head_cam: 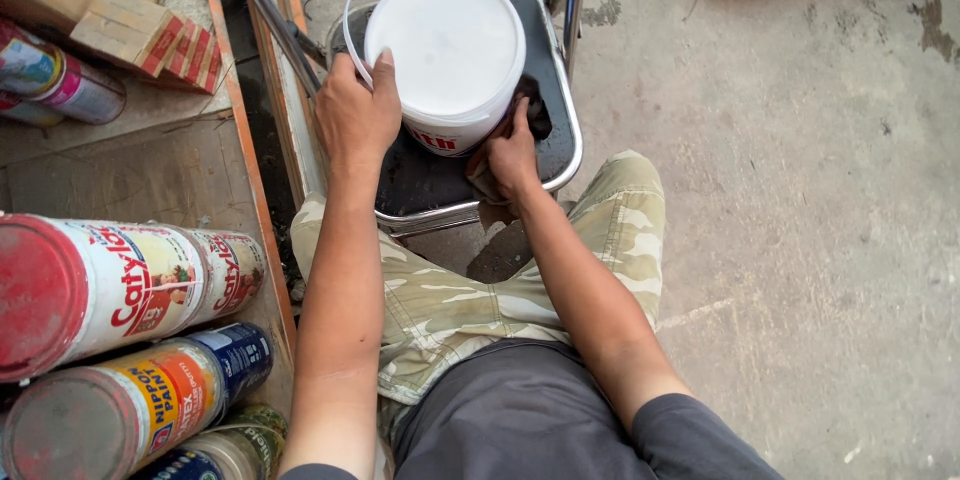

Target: The person wipes the exterior and rim of a white plastic paint bucket with a cloth, then places the bucket onto a wooden shelf alongside other buckets.

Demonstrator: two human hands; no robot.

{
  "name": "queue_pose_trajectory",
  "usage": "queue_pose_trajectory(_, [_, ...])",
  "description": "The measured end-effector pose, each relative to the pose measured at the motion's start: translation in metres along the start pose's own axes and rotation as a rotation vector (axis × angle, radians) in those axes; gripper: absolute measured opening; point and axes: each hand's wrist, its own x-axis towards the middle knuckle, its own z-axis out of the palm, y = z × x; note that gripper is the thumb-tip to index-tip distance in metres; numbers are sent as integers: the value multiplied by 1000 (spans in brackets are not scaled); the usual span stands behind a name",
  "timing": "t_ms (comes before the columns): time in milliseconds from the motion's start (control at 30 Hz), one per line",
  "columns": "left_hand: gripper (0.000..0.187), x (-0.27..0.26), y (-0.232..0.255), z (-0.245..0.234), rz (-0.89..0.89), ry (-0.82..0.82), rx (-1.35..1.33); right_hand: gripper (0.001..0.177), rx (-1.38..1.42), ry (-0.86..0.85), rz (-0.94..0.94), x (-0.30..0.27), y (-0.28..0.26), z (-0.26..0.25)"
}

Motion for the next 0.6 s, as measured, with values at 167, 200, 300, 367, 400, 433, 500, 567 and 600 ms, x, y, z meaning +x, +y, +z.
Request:
queue_pose_trajectory(167, [56,11,13,7,213,37,-151,86,140,132,-318,-47,-11,21])
queue_pose_trajectory(200, [57,13,15,7,246,26,-176,90,66,193,-361,-62,-7,33])
queue_pose_trajectory(300, [47,16,22,3,268,59,-128,97,42,204,-341,-29,52,73])
queue_pose_trajectory(367, [45,16,24,-3,269,33,-108,87,122,176,-194,-26,41,66])
queue_pose_trajectory(400, [43,15,24,-6,264,5,-92,77,194,147,-45,-25,36,62])
queue_pose_trajectory(433, [43,16,24,-6,264,5,-91,77,195,146,-44,-36,30,63])
queue_pose_trajectory(500, [43,18,26,-5,199,-39,-107,85,112,261,-494,-56,17,61])
queue_pose_trajectory(567, [43,18,27,-3,189,-51,-125,91,82,332,-478,-48,27,78])
queue_pose_trajectory(600, [42,18,27,-3,179,-63,-141,96,53,403,-461,-45,33,87])
